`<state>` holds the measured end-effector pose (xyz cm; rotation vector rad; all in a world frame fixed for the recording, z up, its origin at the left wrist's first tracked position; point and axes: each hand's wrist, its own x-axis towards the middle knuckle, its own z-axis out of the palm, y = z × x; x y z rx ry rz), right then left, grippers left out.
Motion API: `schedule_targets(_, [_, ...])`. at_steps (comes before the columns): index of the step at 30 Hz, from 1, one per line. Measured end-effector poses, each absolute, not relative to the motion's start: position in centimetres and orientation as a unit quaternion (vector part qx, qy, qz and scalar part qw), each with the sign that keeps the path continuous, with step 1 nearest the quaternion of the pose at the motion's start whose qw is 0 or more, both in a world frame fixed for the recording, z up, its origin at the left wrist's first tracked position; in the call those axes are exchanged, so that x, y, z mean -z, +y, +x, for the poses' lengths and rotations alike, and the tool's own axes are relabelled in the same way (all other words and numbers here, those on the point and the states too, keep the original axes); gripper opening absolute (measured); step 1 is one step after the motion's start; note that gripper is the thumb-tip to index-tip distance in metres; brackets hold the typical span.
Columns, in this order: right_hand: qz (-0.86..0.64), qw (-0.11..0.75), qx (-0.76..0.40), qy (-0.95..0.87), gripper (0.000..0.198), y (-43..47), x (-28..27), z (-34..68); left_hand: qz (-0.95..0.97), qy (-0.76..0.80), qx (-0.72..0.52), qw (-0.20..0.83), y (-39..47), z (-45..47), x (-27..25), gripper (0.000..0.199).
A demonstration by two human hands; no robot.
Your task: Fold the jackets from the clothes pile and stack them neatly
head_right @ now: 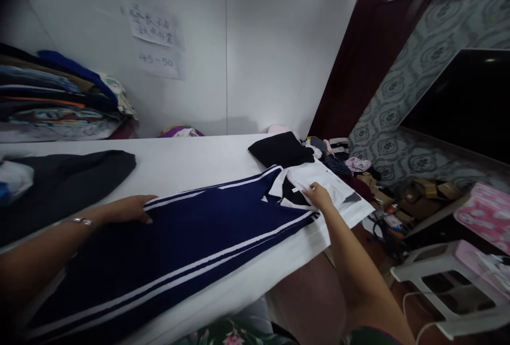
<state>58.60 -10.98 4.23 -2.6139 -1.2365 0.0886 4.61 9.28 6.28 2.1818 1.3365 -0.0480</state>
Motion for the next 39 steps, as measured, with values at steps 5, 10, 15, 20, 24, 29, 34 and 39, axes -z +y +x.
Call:
schedule_targets(5, [-0.851, 0.152, 0.082, -0.496, 0.058, -11.2, -4.2, 55.6, 0.854, 0.505, 0.059, 0.112, 8.3, 3.5, -5.5, 0.071])
schedule_targets(10, [-0.655, 0.299, 0.08, -0.69, 0.05, -10.1, -3.9, 48.3, 0.868, 0.493, -0.04, -0.034, 3.8, 1.6, -4.5, 0.06])
schedule_targets(15, [-0.575, 0.299, -0.028, -0.761, 0.055, -8.5, -2.7, 41.3, 0.843, 0.536, -0.04, -0.007, -0.4, 0.0, -2.0, 0.061])
schedule_targets(20, [-0.617, 0.125, -0.085, -0.772, 0.06, -6.4, -0.2, 38.6, 0.836, 0.545, -0.052, 0.047, -1.3, -0.6, -1.4, 0.059])
schedule_targets(24, [-0.638, 0.076, -0.089, -0.761, 0.058, -5.8, 2.5, 39.1, 0.797, 0.57, -0.17, 0.104, -1.6, -2.3, -2.3, 0.053])
schedule_targets(29, [-0.641, 0.103, -0.077, -0.756, 0.058, -6.2, 2.6, 38.8, 0.625, 0.728, -0.243, 0.144, -4.0, -6.4, -2.5, 0.061])
schedule_targets(34, [-0.58, 0.172, -0.056, -0.794, 0.059, -7.3, -1.4, 33.6, 0.523, 0.782, -0.222, 0.254, -5.7, -8.0, -1.9, 0.073])
schedule_targets(39, [-0.492, 0.183, -0.092, -0.846, 0.061, -7.6, -3.7, 26.6, 0.487, 0.776, -0.246, 0.315, -5.3, -7.3, -2.6, 0.076])
